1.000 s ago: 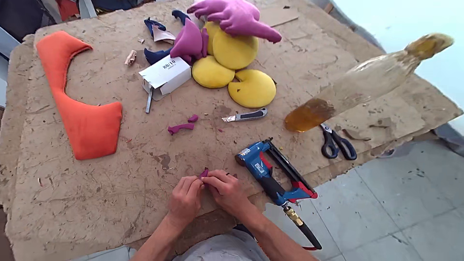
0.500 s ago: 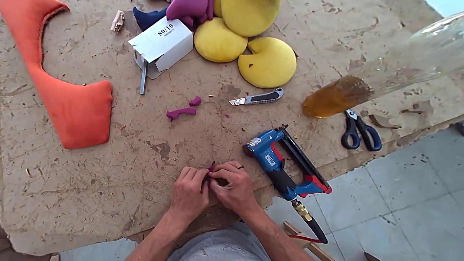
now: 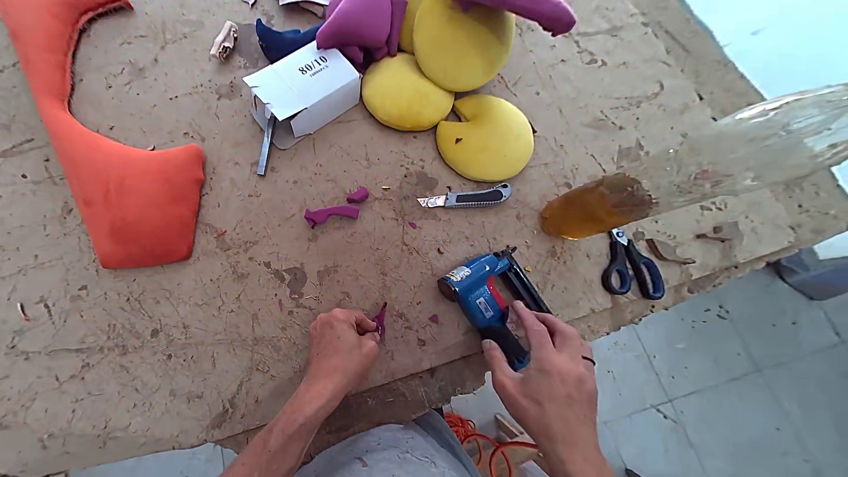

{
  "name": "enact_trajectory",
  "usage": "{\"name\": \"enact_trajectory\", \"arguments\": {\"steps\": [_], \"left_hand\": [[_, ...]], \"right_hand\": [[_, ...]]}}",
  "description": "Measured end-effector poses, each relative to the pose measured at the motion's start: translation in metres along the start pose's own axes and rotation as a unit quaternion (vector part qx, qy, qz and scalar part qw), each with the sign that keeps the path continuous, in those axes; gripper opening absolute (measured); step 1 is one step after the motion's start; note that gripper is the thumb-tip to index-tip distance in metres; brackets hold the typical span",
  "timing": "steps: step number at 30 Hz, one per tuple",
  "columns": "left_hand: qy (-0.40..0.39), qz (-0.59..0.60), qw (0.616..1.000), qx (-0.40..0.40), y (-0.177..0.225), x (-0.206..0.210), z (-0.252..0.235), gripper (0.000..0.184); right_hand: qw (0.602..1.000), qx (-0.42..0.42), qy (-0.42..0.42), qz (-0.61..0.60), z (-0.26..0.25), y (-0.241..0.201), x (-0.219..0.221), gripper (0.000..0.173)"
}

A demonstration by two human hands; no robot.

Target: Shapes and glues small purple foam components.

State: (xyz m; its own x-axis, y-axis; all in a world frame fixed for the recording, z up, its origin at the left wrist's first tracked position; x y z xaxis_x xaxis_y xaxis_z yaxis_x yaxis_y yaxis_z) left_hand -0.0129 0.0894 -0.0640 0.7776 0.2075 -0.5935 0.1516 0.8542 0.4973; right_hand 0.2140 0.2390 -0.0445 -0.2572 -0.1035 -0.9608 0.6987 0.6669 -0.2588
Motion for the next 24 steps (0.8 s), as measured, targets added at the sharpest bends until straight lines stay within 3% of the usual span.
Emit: {"name": "enact_trajectory", "arguments": {"steps": [3, 10, 13, 16, 18, 20, 24], "left_hand": [[-0.015, -0.021, 0.999, -0.028, 0.004, -0.003, -0.003, 0.005], [-0.002, 0.068, 0.992, -0.109, 0.002, 0.014, 0.003, 0.009], [0.0, 0.088, 0.988, -0.128, 0.004, 0.018, 0.004, 0.039], [0.015, 0.025, 0.999, -0.013, 0.002, 0.017, 0.004, 0.063], [0.013, 0.016, 0.999, 0.032, 0.001, 0.016, 0.002, 0.047], [-0.021, 0.047, 0.998, 0.019, 0.0, 0.014, -0.002, 0.034], [-0.067, 0.081, 0.994, -0.003, -0.002, 0.009, -0.011, 0.03]], "right_hand": [[0.997, 0.04, -0.067, 0.02, 0.001, 0.018, 0.02, 0.086], [0.995, 0.045, -0.09, -0.019, -0.017, 0.021, 0.019, 0.078], [0.991, 0.059, -0.113, -0.037, -0.007, 0.012, -0.012, 0.067], [0.978, 0.015, -0.167, -0.127, 0.02, -0.001, -0.042, 0.046], [0.957, 0.017, -0.202, -0.207, 0.035, -0.012, -0.05, 0.031], [0.939, 0.025, -0.224, -0.26, 0.046, -0.025, -0.048, 0.025], [0.935, 0.003, -0.247, -0.253, 0.048, -0.049, -0.042, 0.026]]}}
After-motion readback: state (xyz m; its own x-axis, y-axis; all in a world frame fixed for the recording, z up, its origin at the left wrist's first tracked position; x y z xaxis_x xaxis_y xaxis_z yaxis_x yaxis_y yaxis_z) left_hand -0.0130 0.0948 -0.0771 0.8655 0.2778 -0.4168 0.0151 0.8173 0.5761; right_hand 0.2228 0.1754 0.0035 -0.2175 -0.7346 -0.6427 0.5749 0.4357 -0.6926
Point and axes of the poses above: each hand's wrist, its own z-axis away from the middle knuckle, its own x-axis out of the palm, y = z × x, the point moved 2 cm from there along -z, towards the middle knuckle, and after that the axes turned 8 degrees about -x, right-handed, at the moved point
